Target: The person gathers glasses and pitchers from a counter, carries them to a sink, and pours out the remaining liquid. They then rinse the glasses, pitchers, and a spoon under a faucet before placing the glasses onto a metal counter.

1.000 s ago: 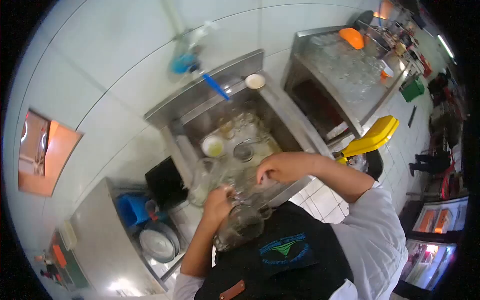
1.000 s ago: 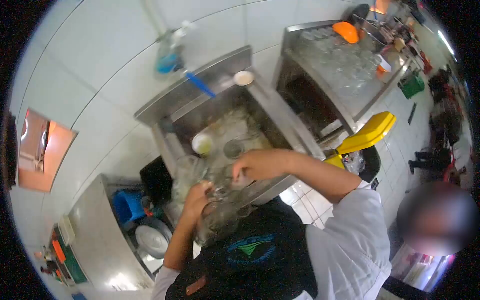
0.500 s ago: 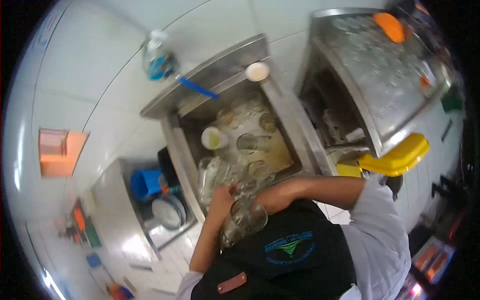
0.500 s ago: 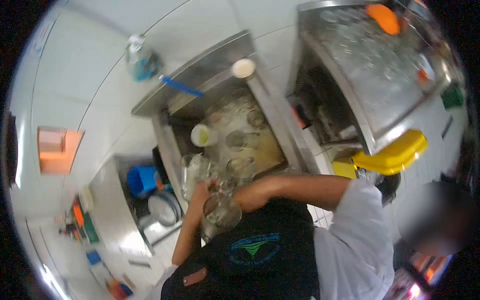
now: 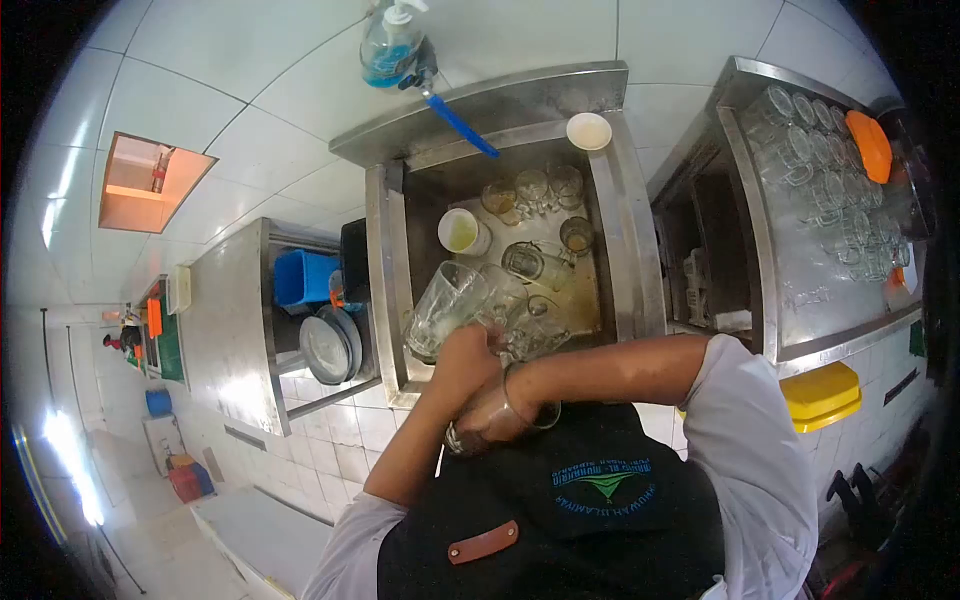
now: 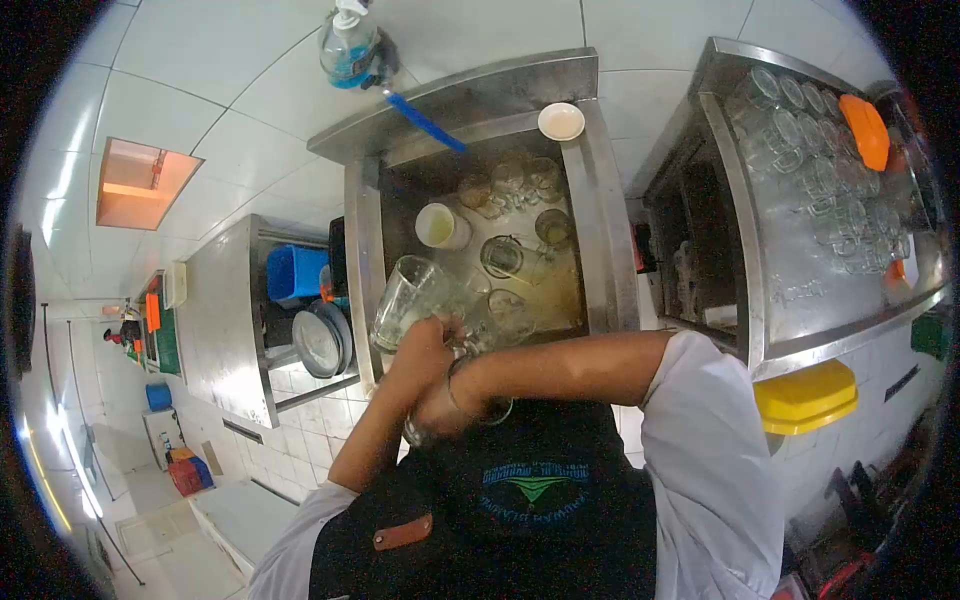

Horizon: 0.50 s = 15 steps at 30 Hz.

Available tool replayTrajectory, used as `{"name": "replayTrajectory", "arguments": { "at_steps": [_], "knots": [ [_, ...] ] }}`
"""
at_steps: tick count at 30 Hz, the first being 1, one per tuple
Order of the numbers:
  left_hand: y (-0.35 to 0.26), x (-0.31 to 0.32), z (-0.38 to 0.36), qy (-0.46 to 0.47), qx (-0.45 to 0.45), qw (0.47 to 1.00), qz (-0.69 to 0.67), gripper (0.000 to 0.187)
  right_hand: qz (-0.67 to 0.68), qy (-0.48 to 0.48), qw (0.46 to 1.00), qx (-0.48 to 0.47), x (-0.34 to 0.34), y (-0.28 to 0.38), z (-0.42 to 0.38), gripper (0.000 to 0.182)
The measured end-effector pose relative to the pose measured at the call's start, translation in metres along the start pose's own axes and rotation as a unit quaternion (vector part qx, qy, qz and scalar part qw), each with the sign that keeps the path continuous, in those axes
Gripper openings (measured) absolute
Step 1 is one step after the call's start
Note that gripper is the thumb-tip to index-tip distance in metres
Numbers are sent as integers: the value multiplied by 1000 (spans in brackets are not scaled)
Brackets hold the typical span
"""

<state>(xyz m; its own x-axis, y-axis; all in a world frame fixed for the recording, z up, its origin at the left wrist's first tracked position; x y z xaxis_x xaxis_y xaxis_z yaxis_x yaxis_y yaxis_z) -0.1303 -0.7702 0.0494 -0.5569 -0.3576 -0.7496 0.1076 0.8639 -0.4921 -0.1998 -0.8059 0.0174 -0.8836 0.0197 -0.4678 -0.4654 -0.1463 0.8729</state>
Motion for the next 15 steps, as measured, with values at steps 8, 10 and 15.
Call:
{"name": "replayTrajectory", "arguments": {
  "at_steps": [8,10,15],
  "knots": [
    [-8,-13,-12,-15,-23,999,39,26,341,-97,926,127,-42,62,-57,19],
    [-12,-16,-8,-15,-13,998,52,25,387,-134,898,159,-42,61,-55,19],
    [-13,-13,1,-8,1,1000,20,23,14,-9,996,85,-28,36,-17,20]
  ]
}}
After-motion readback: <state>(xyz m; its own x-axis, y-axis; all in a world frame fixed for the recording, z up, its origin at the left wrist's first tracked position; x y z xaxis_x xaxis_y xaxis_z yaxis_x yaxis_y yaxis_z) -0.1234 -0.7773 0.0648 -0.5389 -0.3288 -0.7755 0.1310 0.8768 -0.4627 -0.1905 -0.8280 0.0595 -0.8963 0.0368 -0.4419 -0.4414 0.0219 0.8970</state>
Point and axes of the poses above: each hand's wrist, its own z-axis towards the middle knuckle, its own x-axis out of the palm, y = z × x, the point moved 4 cm from there along z, towards the middle knuckle, and after that the axes turned 1 degree about y, right-handed, at the moved point
